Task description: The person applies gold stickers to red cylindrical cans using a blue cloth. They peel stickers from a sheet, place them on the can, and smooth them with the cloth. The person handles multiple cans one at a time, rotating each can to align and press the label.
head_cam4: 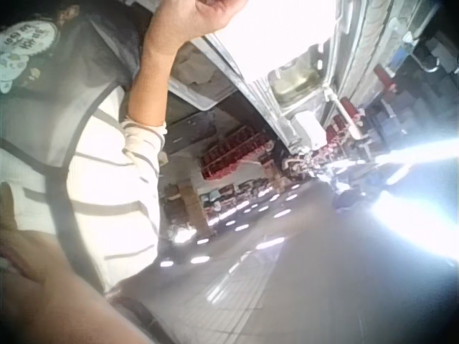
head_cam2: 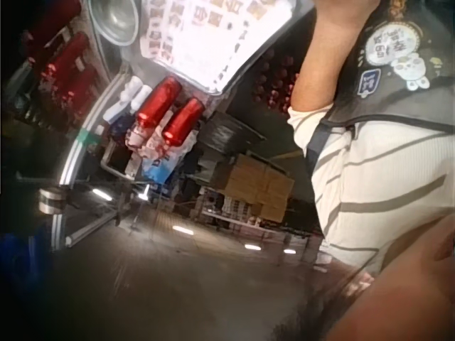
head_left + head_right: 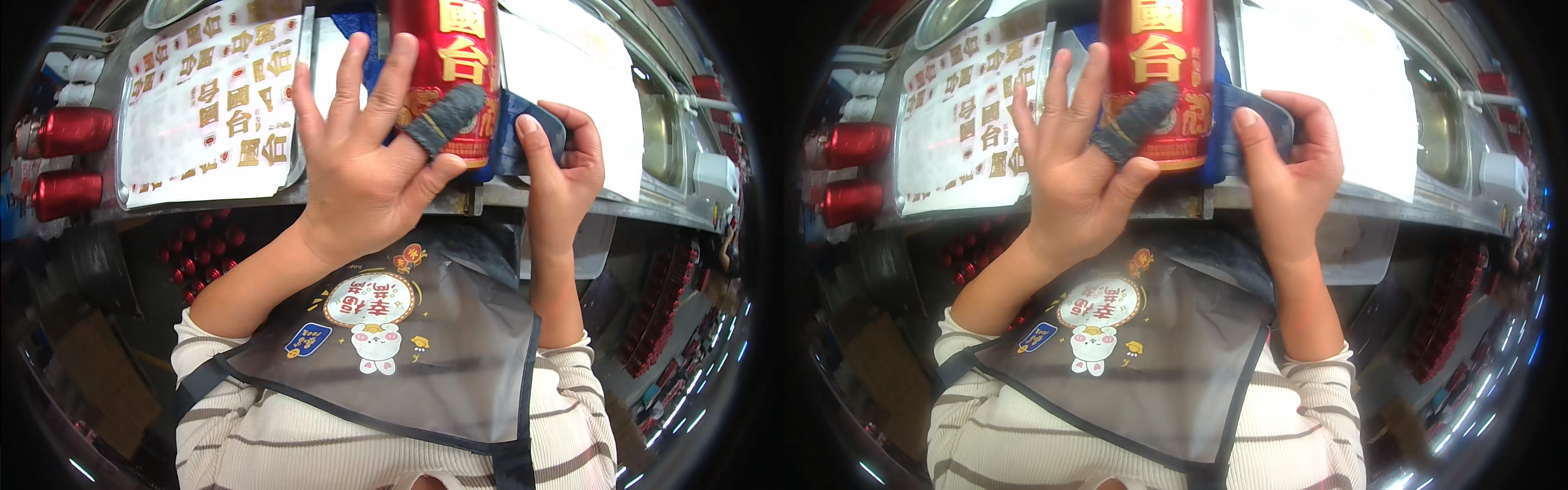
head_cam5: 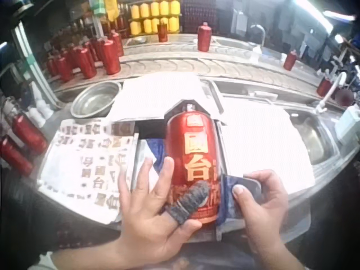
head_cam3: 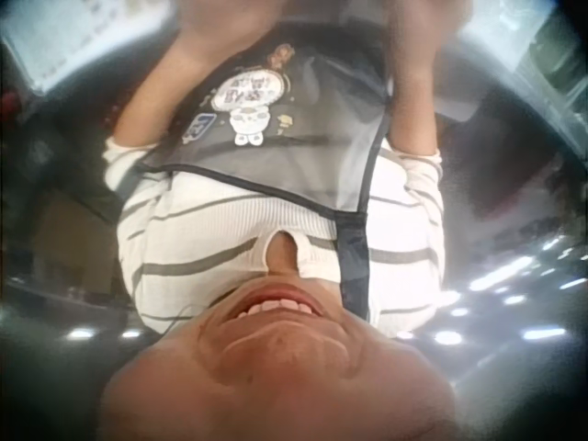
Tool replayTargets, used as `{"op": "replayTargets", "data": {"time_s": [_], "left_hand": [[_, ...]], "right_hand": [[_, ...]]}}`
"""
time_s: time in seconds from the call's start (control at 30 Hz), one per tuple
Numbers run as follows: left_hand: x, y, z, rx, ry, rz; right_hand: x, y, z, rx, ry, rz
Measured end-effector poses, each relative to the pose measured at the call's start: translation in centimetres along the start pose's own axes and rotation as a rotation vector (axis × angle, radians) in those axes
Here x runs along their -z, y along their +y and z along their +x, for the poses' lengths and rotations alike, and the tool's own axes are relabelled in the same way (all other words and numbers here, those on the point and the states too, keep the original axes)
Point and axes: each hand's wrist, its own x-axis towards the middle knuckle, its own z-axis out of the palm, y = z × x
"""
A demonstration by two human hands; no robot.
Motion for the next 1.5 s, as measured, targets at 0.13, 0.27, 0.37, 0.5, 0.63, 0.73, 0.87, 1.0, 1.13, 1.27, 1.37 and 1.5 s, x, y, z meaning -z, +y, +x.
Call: {"op": "replayTargets", "data": {"time_s": [0.13, 0.27, 0.37, 0.5, 0.63, 0.73, 0.87, 1.0, 1.13, 1.27, 1.37, 1.5], "left_hand": [[-0.2, 1.1, -0.2, -0.054, 0.017, 0.02], [-0.3, 1.2, -1.5, 0.043, 0.028, 0.017], [-0.8, 1.1, -2.6, 0.127, 0.078, -0.065], [-1.3, 1.6, -3.6, 0.118, 0.106, -0.173], [-1.3, 1.6, -5.0, 0.161, 0.086, -0.191], [-1.5, 1.3, -5.3, 0.174, 0.101, -0.244], [-1.4, 0.8, -5.5, 0.188, 0.118, -0.283], [-1.0, -0.1, -5.8, 0.231, 0.117, -0.355], [-0.5, -0.9, -5.3, 0.201, 0.13, -0.393], [-0.3, -1.6, -3.9, 0.159, 0.086, -0.423], [-0.9, -1.7, -1.6, 0.111, 0.016, -0.409], [-2.2, -1.7, 1.3, 0.184, 0.031, -0.542]], "right_hand": [[0.3, -0.3, -0.3, 0.019, -0.018, 0.05], [0.0, -0.7, -0.8, 0.075, -0.012, 0.022], [-0.9, -1.4, -0.6, 0.346, -0.016, -0.043], [-1.7, -3.3, -0.2, 0.791, -0.142, -0.421], [-0.3, -4.2, -1.0, 0.946, -0.319, -0.587], [0.0, -4.6, -1.1, 0.844, -0.308, -0.526], [-1.5, -4.4, -1.2, 1.026, -0.341, -0.637], [-1.7, -4.1, -1.6, 1.129, -0.379, -0.693], [-1.9, -4.7, -2.3, 0.969, -0.495, -0.569], [-1.7, -4.4, -1.2, 0.278, -0.226, -0.316], [0.9, -1.5, 0.5, -0.026, 0.026, -0.054], [1.2, -3.1, -0.9, -0.099, -0.167, 0.243]]}}
